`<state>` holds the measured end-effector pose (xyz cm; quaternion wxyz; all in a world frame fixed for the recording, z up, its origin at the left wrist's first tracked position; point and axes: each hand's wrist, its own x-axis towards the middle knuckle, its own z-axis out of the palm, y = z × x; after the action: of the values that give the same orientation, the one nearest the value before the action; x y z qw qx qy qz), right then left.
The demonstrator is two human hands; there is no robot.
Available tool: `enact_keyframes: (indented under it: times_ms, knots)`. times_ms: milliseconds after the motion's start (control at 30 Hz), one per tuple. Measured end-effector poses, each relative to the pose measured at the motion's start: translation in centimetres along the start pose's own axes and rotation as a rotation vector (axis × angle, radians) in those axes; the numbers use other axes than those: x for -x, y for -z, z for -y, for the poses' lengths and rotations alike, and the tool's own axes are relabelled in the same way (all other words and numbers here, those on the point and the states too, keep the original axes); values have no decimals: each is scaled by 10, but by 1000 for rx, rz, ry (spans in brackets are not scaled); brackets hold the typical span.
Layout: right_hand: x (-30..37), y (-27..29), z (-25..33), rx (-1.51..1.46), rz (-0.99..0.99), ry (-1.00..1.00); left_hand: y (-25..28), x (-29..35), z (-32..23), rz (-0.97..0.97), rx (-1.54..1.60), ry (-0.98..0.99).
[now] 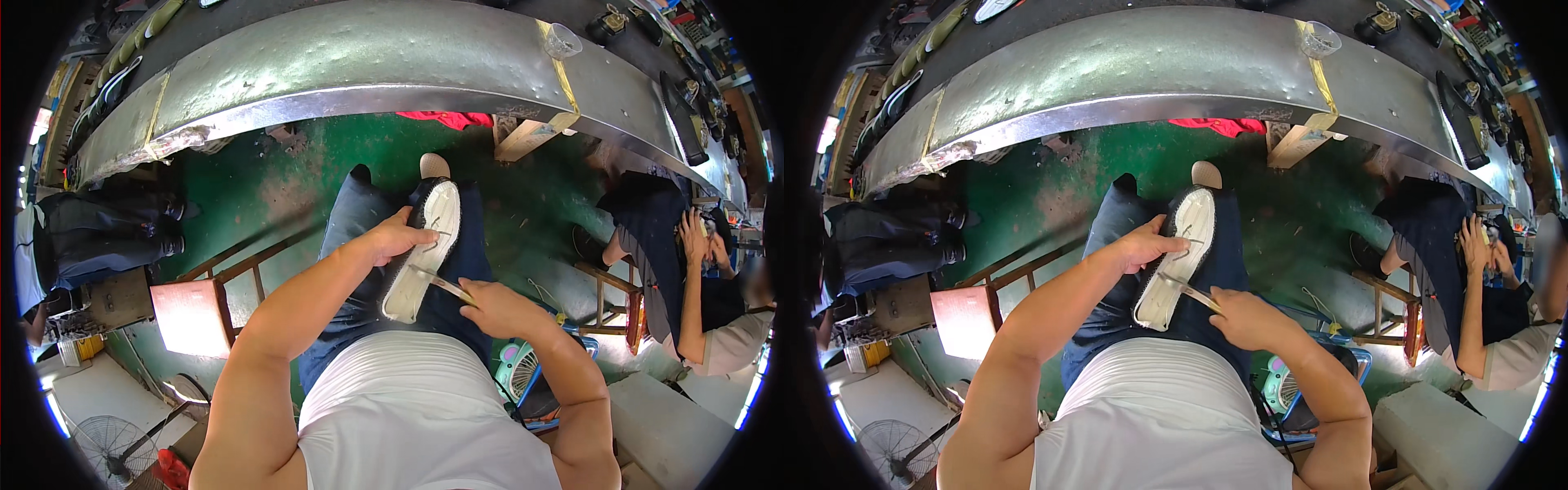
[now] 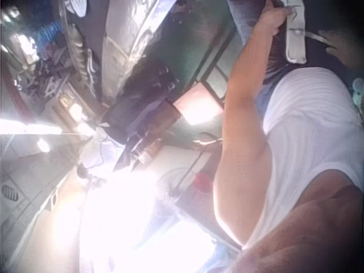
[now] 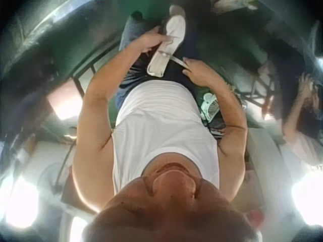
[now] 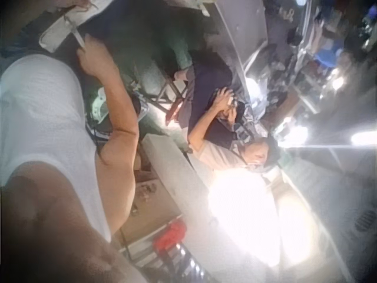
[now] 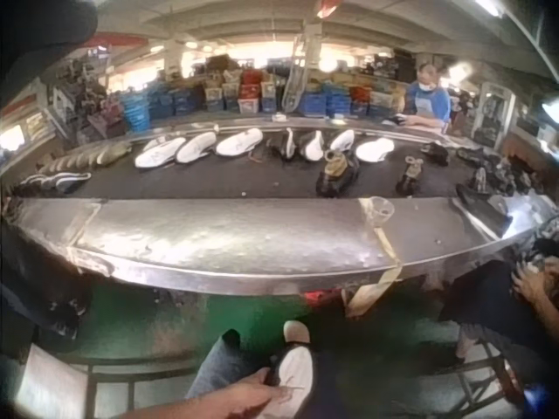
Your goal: Manufacturing shoes by using pincers to pull leather over a last and then tying the shoe laces.
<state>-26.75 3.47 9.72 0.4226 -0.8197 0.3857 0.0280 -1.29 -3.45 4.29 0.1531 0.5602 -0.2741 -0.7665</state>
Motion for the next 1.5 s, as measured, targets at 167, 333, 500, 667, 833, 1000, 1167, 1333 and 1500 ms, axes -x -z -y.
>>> enact_keyframes:
  times_ms: [167,333,500,667,833,1000,1167,1333,1500]
  knots:
    - [-21,10,29,174,114,-185,0,1,8,-42,-40,-79]
    - [-8,-38,1,-97,-200,-40,10,-11,23,-111,-96,-177]
    - [10,-18,10,-149,220,-376,-12,18,31,-150,-414,-172]
    - [32,-50,21,166,-176,-46,-5,26,44,54,-254,-309]
    - [40,-48,24,179,10,-185,-26,17,61,-208,-430,-395]
    - [38,-34,-12,-39,154,-109,-11,39,113,-146,-514,-507]
    - [27,6,18,-366,314,-302,-23,51,115,-249,-510,-462]
    - [-1,-39,-2,-252,-95,-253,-21,49,99,-185,-371,-428]
    - [30,-45,-20,-559,-275,-221,5,132,59,4,267,-291]
